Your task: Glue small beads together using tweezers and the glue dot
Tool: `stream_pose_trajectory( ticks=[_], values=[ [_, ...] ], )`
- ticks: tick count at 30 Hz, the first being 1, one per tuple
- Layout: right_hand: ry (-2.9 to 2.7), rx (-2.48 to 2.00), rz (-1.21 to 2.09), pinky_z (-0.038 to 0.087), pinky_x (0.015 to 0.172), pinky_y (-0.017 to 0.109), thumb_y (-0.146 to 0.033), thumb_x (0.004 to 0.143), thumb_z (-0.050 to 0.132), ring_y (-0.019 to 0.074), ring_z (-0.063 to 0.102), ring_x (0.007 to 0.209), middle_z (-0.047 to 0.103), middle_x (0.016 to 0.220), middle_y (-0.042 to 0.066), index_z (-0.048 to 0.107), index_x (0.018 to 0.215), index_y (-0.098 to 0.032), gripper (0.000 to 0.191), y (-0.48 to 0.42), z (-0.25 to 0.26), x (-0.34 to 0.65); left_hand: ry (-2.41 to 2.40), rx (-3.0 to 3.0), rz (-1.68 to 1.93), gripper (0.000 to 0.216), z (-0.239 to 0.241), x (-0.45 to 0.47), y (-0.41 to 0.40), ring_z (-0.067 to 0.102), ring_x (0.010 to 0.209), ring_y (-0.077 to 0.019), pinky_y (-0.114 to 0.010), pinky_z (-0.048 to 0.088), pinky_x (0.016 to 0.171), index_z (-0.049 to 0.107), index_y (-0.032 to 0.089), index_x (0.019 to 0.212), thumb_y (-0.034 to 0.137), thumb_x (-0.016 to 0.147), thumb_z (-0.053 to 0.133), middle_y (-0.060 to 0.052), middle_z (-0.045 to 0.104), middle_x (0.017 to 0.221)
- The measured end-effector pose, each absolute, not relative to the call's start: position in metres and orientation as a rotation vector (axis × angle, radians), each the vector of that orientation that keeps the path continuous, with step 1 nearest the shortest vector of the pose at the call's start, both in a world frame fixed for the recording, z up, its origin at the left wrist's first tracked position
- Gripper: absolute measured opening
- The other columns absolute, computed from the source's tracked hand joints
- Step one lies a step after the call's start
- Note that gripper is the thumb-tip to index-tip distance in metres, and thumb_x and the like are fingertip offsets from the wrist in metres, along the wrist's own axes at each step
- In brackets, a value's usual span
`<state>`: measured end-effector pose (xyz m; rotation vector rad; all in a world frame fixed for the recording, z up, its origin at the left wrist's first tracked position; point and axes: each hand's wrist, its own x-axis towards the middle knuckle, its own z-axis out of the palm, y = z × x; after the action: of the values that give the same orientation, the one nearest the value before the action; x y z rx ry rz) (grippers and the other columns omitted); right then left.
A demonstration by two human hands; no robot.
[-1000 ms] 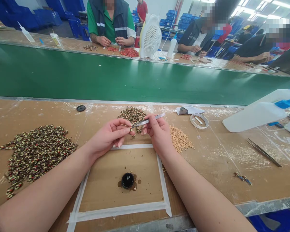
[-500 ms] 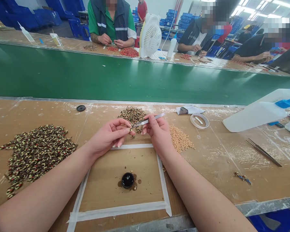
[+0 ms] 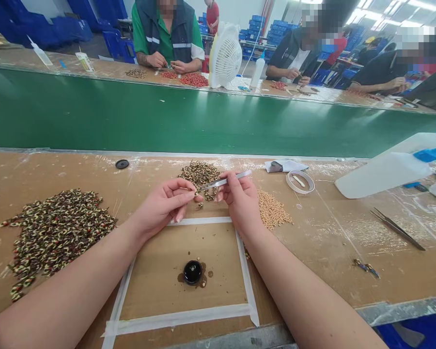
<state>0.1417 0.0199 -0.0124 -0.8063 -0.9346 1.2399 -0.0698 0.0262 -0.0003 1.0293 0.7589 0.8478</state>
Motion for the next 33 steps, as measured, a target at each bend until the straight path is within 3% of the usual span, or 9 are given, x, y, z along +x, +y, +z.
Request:
stream_pose_trajectory(
  ticks=[6,10,13,18,23,30,33],
  values=[
    [-0.969,-0.81,1.064,0.057,0.066,0.027,-0.055,0.099,0.074,0.0128,0.063,0.071,0.063,0.084,0.001,0.072,0.084,-0.023,0.036,0.02,-0.012,0.143,0.757,1.016,0.866,0.034,0.0,-0.069,0.026,0.054,0.041,-0.0038,-0.018,0.037,0.041,0.069,0.019,0.103,0.04,0.084,0.088,-0.006,0.085,0.092],
    [-1.138,-0.787,1.041,0.057,0.074,0.031,-0.052,0.107,0.06,0.0158,0.065,0.077,0.061,0.084,0.002,0.067,0.08,-0.023,0.04,0.016,-0.009,0.139,0.74,1.009,0.87,0.034,-0.001,-0.068,0.027,0.057,0.042,-0.0052,-0.016,0.037,0.041,0.068,0.019,0.104,0.039,0.084,0.088,-0.004,0.083,0.084],
    [-1.213,-0.808,1.012,0.055,0.072,0.033,-0.053,0.109,0.055,0.0176,0.064,0.077,0.06,0.081,0.003,0.064,0.078,-0.024,0.044,0.014,-0.008,0.137,0.738,1.001,0.873,0.034,-0.001,-0.068,0.027,0.056,0.041,-0.0045,-0.016,0.037,0.04,0.069,0.019,0.104,0.039,0.084,0.088,-0.004,0.083,0.086],
    [-1.286,-0.921,0.887,0.047,0.066,0.031,-0.056,0.109,0.053,0.016,0.056,0.071,0.057,0.078,0.003,0.065,0.075,-0.023,0.049,0.011,-0.008,0.14,0.743,1.008,0.879,0.033,-0.003,-0.069,0.027,0.061,0.046,-0.0085,-0.016,0.038,0.041,0.071,0.02,0.105,0.04,0.085,0.088,0.002,0.075,0.067],
    [-1.575,-1.023,0.881,0.043,0.065,0.031,-0.053,0.109,0.056,0.0142,0.052,0.064,0.055,0.068,-0.001,0.071,0.077,-0.022,0.047,0.006,-0.006,0.138,0.742,0.995,0.898,0.035,0.0,-0.068,0.027,0.057,0.04,-0.0046,-0.016,0.039,0.039,0.072,0.019,0.103,0.04,0.082,0.091,-0.002,0.082,0.085],
    [-1.662,-1.007,0.79,0.049,0.079,0.035,-0.038,0.11,0.054,0.0165,0.062,0.079,0.064,0.079,0.001,0.065,0.076,-0.022,0.04,0.005,-0.002,0.135,0.767,0.995,0.934,0.034,0.002,-0.067,0.026,0.057,0.041,-0.0039,-0.016,0.039,0.038,0.073,0.019,0.103,0.041,0.082,0.09,-0.004,0.084,0.094],
    [-1.535,-1.0,0.726,0.05,0.077,0.034,-0.038,0.113,0.051,0.0163,0.062,0.078,0.064,0.08,0.001,0.067,0.087,-0.024,0.034,0.004,-0.003,0.137,0.774,1.003,0.928,0.034,0.001,-0.068,0.027,0.057,0.041,-0.0037,-0.016,0.04,0.039,0.073,0.019,0.103,0.041,0.083,0.09,-0.006,0.085,0.098]
  ],
)
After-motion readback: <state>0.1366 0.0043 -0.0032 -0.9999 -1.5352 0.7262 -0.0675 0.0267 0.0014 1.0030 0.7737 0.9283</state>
